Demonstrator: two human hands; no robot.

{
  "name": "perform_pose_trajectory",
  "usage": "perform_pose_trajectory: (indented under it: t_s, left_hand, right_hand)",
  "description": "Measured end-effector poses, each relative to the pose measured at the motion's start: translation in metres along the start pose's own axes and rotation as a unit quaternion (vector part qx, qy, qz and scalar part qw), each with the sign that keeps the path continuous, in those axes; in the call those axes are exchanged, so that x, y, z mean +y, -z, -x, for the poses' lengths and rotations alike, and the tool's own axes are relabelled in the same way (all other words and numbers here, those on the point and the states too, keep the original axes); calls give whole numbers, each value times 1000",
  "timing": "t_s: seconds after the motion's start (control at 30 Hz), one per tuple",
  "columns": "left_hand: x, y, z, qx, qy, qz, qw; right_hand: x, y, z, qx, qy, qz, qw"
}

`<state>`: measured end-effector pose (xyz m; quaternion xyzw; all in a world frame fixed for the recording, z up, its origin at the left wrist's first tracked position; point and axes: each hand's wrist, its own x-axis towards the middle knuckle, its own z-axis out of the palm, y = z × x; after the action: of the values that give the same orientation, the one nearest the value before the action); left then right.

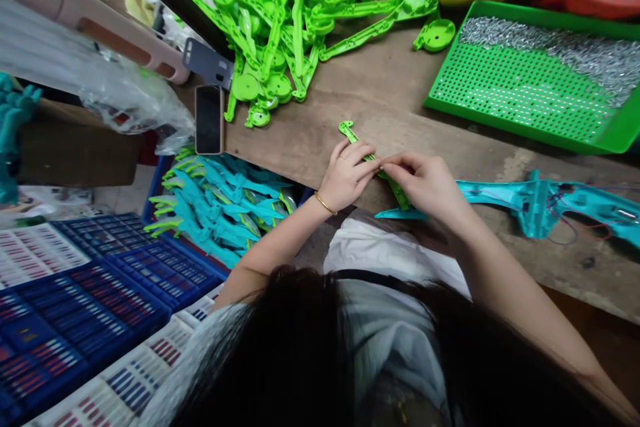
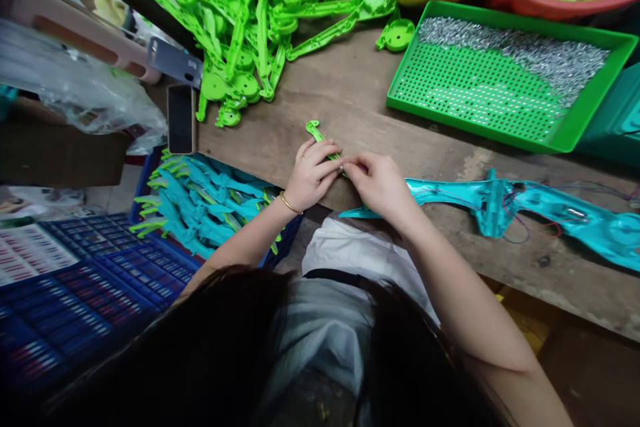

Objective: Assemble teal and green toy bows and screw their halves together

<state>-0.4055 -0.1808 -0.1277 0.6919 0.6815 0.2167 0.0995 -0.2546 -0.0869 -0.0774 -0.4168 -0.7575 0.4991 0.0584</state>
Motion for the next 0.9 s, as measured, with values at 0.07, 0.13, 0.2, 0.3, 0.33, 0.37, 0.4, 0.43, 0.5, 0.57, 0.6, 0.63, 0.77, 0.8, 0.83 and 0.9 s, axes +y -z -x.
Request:
perform_pose_trajectory:
  t_s: [0.07, 0.13, 0.2, 0.3, 0.33, 0.37, 0.4, 0.43, 0.5, 0.57, 0.6, 0.63, 0.77, 0.8, 0.83, 0.9]
  left_hand:
    - [0, 0, 0, 8, -2, 6, 1000]
    - [-2, 1, -2, 8, -1, 21, 1000]
    - [-5, 4, -4, 0, -6, 47, 999]
    - [-14, 12, -10, -14, -29, 102, 994]
    - [-18, 14, -12, -20, -35, 117, 992]
    - [-20, 16, -15, -26, -37, 128, 991]
    - [-23, 17, -17, -31, -36, 134, 990]
    - [-25, 17, -19, -37, -32, 136, 989]
    - [-25, 16, -22, -45, -16, 133, 990]
    - [-23, 15, -23, -50, -1, 128, 990]
    - [-21, 14, -23, -49, 6, 126, 991]
    - [-19, 14, -21, -46, 14, 124, 991]
    - [-9, 13, -8, -24, 46, 105, 993]
    - [-7, 12, -4, -18, 53, 102, 993]
    - [-5, 12, -1, -13, 60, 99, 993]
    - [-3, 10, 5, -4, 71, 96, 993]
  right_hand:
    - [-3, 2, -2, 0, -27, 24, 999]
    - [-6, 3, -2, 4, -43, 76, 996]
    - [-8, 5, -2, 1, -51, 131, 990]
    - [-9, 6, 0, -20, -48, 193, 980]
    - [-8, 7, 1, -27, -42, 210, 976]
    - [-8, 7, 2, -31, -34, 229, 972]
    - [-8, 7, 2, -35, -25, 248, 968]
    - [-7, 8, 2, -39, -17, 265, 963]
    - [-6, 8, 1, -48, -1, 293, 955]
    - [-5, 8, 0, -58, 14, 311, 949]
    - [-5, 7, -1, -62, 22, 318, 946]
    - [-5, 6, -1, -64, 28, 326, 943]
    - [-5, 0, 2, -76, 41, 368, 926]
    - [-5, -2, 3, -77, 42, 382, 920]
    - [-5, -3, 4, -78, 43, 395, 914]
    - [-5, -7, 7, -75, 45, 412, 907]
